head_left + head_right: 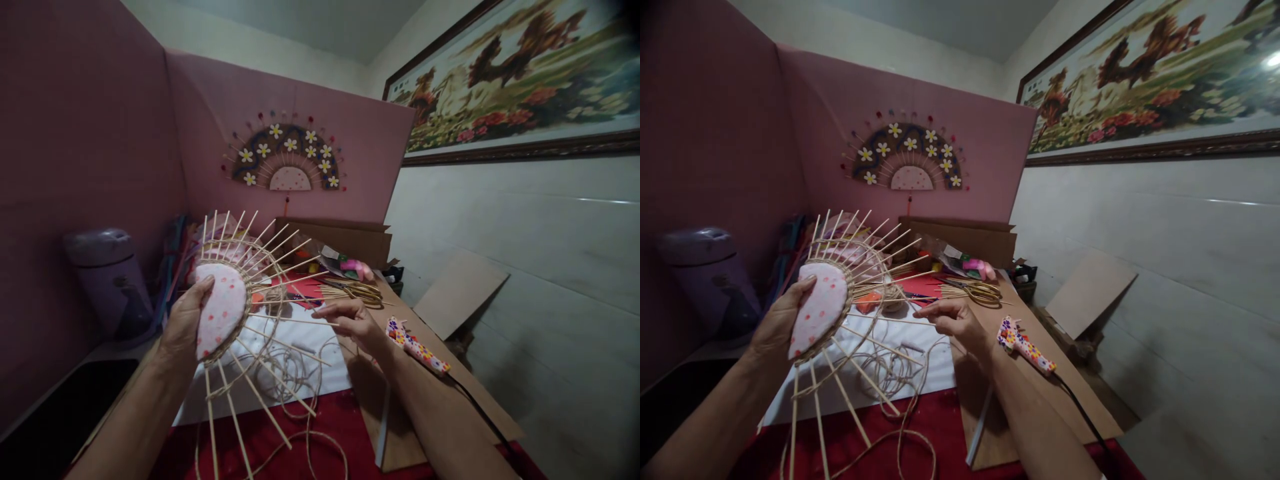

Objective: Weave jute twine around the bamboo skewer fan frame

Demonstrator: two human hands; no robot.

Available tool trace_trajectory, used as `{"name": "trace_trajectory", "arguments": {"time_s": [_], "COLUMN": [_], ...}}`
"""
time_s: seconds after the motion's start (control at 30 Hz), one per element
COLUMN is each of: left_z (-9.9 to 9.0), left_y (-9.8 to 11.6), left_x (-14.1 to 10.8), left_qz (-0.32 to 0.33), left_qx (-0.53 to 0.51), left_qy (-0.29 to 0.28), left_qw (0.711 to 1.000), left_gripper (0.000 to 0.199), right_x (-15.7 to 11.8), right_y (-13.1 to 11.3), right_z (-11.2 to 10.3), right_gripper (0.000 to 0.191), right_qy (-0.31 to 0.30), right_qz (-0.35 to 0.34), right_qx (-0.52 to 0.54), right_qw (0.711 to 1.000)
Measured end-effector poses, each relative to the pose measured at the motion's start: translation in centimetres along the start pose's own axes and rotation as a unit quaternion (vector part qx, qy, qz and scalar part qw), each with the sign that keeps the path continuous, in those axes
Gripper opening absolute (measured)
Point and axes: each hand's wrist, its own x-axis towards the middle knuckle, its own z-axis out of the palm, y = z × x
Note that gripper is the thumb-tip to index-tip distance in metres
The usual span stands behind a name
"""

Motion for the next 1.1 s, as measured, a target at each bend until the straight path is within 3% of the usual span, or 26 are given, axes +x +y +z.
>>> {"name": "trace_trajectory", "arguments": {"time_s": [0.2,0.33,0.63,0.77,0.9,1.1], "left_z": [0.3,0.5,0.7,1.0,1.2,1.0], "left_y": [-1.0,-1.7,-2.1,-2.3,-2.3,-1.8], "left_x": [-0.3,-1.1,-1.5,-1.4,-1.7,-2.2], "left_qz": [-0.032,-0.048,-0.074,-0.1,-0.154,-0.27], "left_qx": [-0.045,-0.055,-0.074,-0.07,-0.103,-0.106], "left_qy": [-0.001,-0.04,-0.077,-0.081,-0.102,-0.114], "left_qw": [0.998,0.997,0.991,0.989,0.977,0.95], "left_gripper": [0.019,0.024,0.025,0.027,0.032,0.026], "right_x": [-0.3,-0.7,-0.5,-0.7,-0.8,-0.8], "right_y": [0.9,1.3,2.0,2.2,2.0,2.1], "right_z": [2.3,3.5,3.9,4.2,4.5,4.7], "right_gripper": [0.021,0.017,0.016,0.017,0.021,0.022], "right_qy": [-0.056,-0.046,-0.037,-0.025,0.004,0.025], "right_qz": [0.004,-0.047,-0.132,-0.115,-0.089,-0.103], "right_qx": [0.038,0.023,-0.008,-0.049,-0.069,-0.122], "right_qw": [0.998,0.998,0.99,0.992,0.994,0.987]}}
